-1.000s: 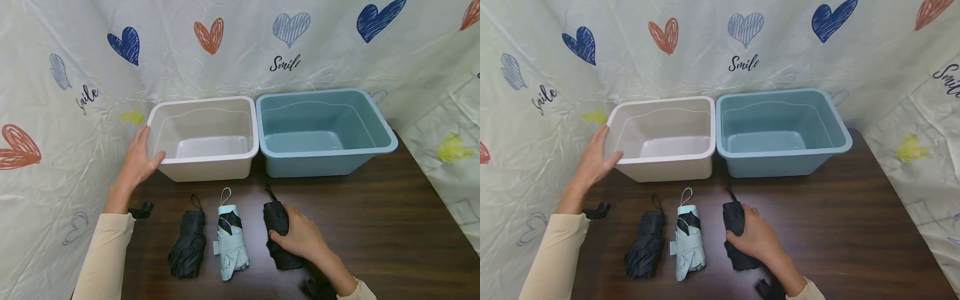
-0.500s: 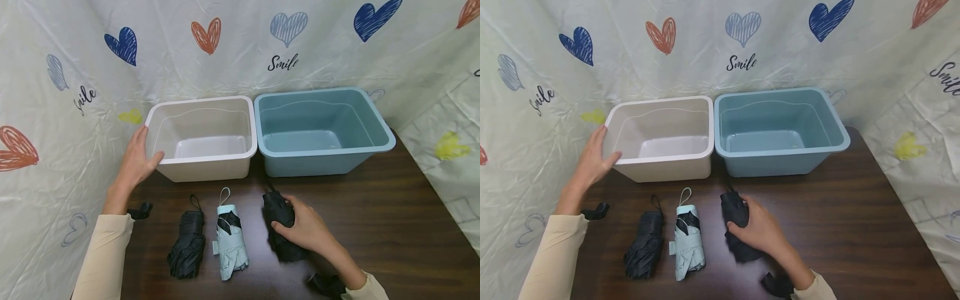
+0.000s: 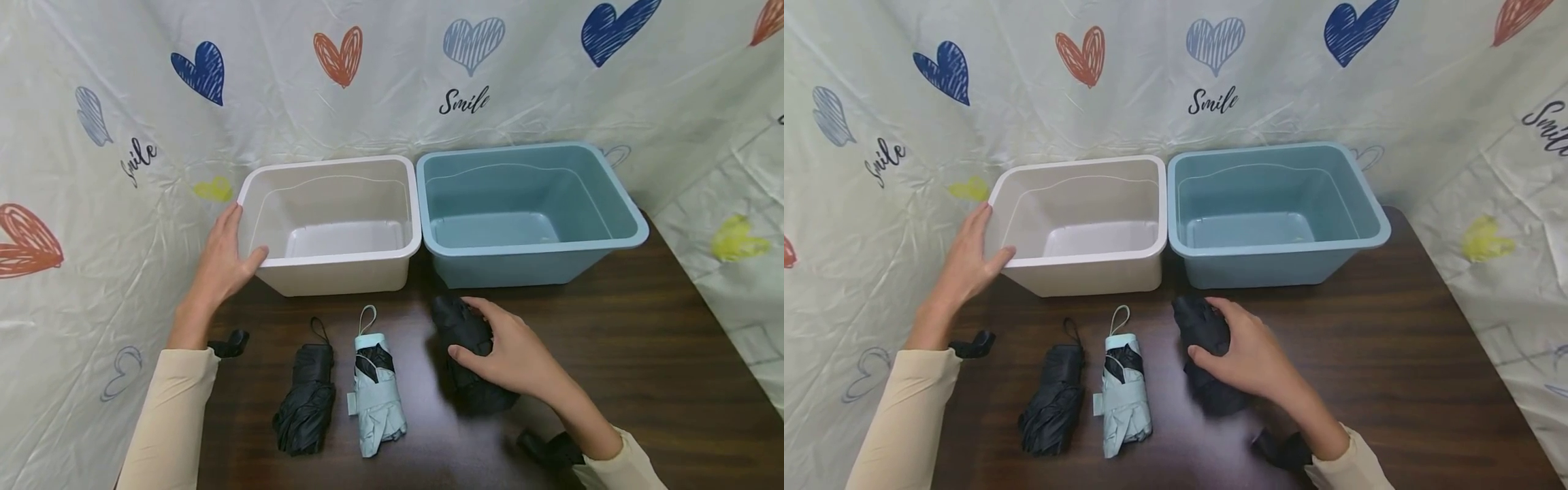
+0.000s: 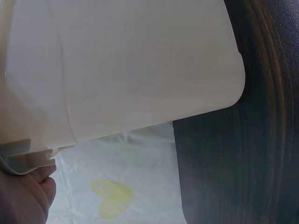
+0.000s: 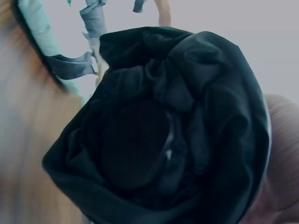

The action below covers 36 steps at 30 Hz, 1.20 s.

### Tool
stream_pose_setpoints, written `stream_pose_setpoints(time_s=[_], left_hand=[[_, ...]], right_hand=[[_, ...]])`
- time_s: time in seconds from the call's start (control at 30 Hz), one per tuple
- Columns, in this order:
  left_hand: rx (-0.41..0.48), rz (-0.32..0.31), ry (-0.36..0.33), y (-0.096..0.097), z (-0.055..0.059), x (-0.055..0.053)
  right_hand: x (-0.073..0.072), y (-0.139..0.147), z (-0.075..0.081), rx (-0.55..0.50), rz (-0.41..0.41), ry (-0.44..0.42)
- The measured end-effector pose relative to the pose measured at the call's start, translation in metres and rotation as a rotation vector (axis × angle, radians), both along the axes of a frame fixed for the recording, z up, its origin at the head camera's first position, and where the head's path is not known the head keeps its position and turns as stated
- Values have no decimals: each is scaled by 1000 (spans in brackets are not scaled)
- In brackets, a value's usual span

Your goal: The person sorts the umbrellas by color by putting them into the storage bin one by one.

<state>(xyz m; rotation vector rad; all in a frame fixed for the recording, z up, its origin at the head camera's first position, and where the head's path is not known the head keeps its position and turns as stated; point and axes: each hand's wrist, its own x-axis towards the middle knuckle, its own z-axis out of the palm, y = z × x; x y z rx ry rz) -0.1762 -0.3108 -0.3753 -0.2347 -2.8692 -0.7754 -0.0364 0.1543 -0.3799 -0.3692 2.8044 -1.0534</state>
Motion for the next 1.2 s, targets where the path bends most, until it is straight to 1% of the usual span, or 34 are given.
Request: stream_pose_setpoints(time_s=[0.17,0.37,0.53,0.7,0.9,1.03,1.2], left_hand=[[-3,3,-1,-2,1,0],[-10,3,-14,-2,2,0],[-5,-2,-21,-1,3,2],[-4,0,-4,-3,3,4],[2,1,-9,-2,3,1],[-7,6,-19,-1,4,0],[-12,7,-28,0,3,0]], right_hand=[[-7,2,17,-26,29,15],[-19,3,29,-37,64,51],[-32,1,42,-34,76,50],[-51,-5,59,-41,101,33],[-78,-8,79,-11,82,-7],[-94,-10,88,-5,73,-3],[-113,-15,93,-25,59,2]])
